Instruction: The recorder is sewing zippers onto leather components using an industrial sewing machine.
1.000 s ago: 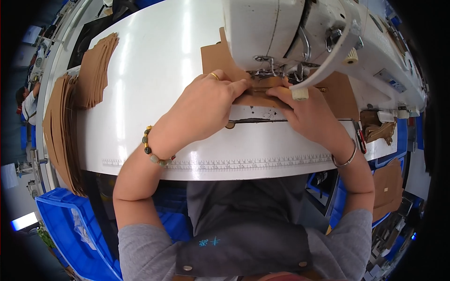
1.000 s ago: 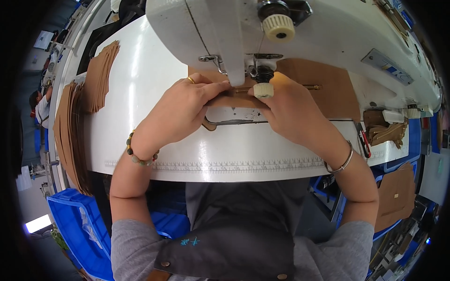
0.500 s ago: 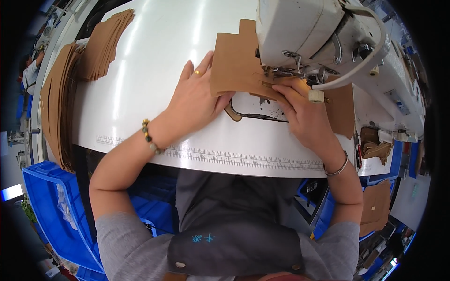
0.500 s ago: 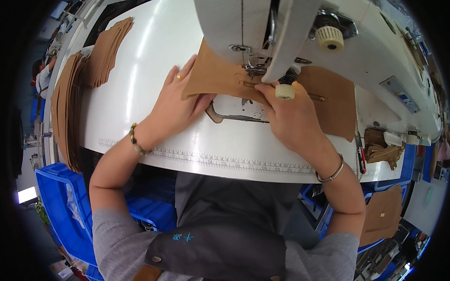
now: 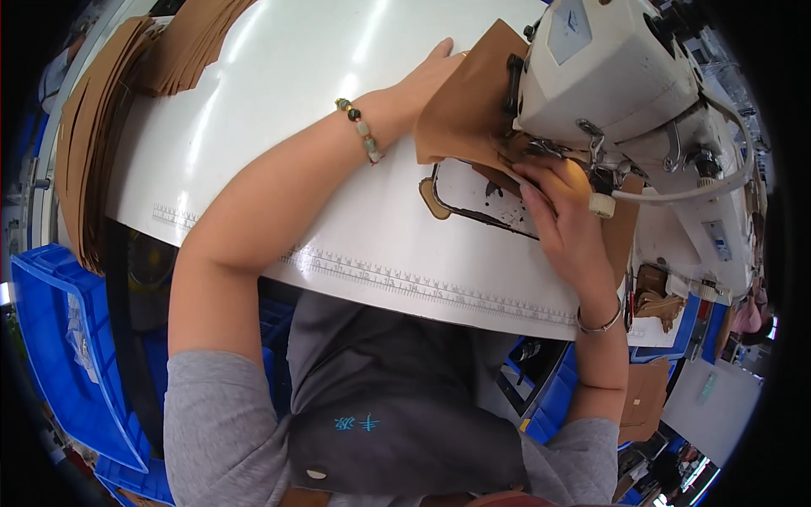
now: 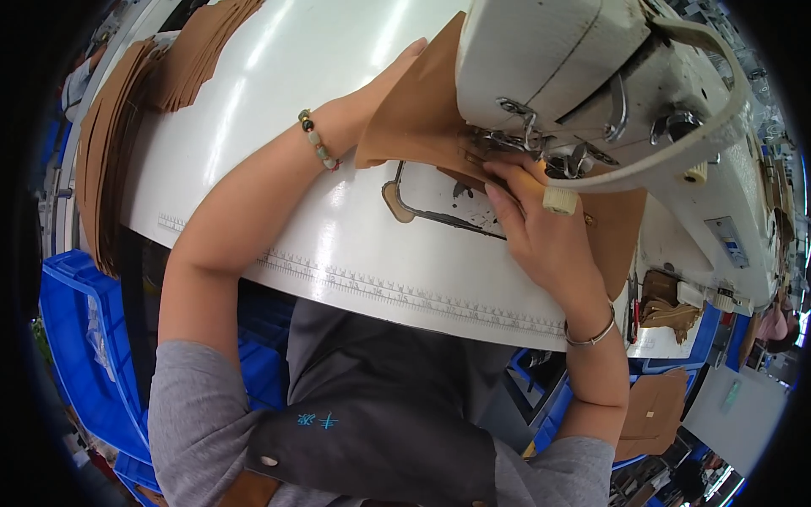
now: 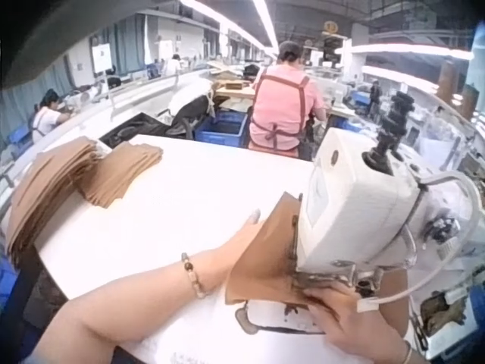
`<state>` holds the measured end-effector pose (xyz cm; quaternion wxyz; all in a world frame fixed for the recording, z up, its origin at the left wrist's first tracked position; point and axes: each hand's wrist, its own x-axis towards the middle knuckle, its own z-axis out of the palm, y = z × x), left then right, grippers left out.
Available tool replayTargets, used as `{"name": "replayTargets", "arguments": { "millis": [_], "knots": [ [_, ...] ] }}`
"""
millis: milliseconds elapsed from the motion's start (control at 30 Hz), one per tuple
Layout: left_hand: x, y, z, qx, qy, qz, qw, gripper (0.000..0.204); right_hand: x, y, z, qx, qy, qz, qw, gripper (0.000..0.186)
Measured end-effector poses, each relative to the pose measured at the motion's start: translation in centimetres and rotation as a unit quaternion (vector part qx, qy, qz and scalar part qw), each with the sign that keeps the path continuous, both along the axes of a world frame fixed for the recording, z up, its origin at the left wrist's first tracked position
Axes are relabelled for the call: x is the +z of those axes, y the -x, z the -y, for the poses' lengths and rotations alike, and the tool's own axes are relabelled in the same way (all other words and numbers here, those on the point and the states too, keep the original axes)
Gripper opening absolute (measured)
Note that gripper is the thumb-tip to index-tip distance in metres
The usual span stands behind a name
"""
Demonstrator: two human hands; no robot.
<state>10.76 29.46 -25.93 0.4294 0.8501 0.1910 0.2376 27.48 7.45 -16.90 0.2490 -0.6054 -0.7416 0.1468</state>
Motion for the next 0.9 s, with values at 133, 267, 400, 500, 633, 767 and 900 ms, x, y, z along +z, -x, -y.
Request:
{"name": "replayTargets", "arguments": {
  "millis": [133, 267, 400, 500, 633, 767, 900],
  "knots": [
    [0.2, 0.0, 0.4, 0.082, -0.287, -0.08, 0.951, 0.039, 0.4, 0.1, 0.0, -0.003, 0.019, 0.0, 1.0, 0.027],
    [2.1, 0.9, 1.3, 0.062, -0.296, -0.147, 0.942, 0.036, 1.0, 0.3, 0.2, 0.015, 0.023, 0.027, 0.999, 0.03],
    [3.3, 1.3, 1.6, 0.066, -0.27, -0.147, 0.949, 0.032, 1.5, 0.7, 0.7, 0.012, 0.055, 0.035, 0.998, 0.031],
    [3.5, 1.3, 1.7, 0.071, -0.285, -0.167, 0.941, 0.027, 1.7, 1.0, 1.0, 0.003, 0.074, 0.039, 0.996, 0.034],
    [3.2, 1.5, 1.5, 0.042, -0.264, -0.152, 0.952, 0.021, 1.1, 1.4, 1.8, 0.046, 0.013, 0.12, 0.992, 0.057],
    [3.4, 2.0, 0.3, 0.111, -0.197, -0.048, 0.973, 0.021, -0.6, 1.7, 2.5, 0.084, -0.038, 0.181, 0.979, 0.086],
    [5.5, 5.7, 0.1, 0.325, -0.171, -0.079, 0.927, 0.029, -1.3, 1.1, 3.2, 0.091, 0.002, 0.203, 0.975, 0.107]
  ]
}}
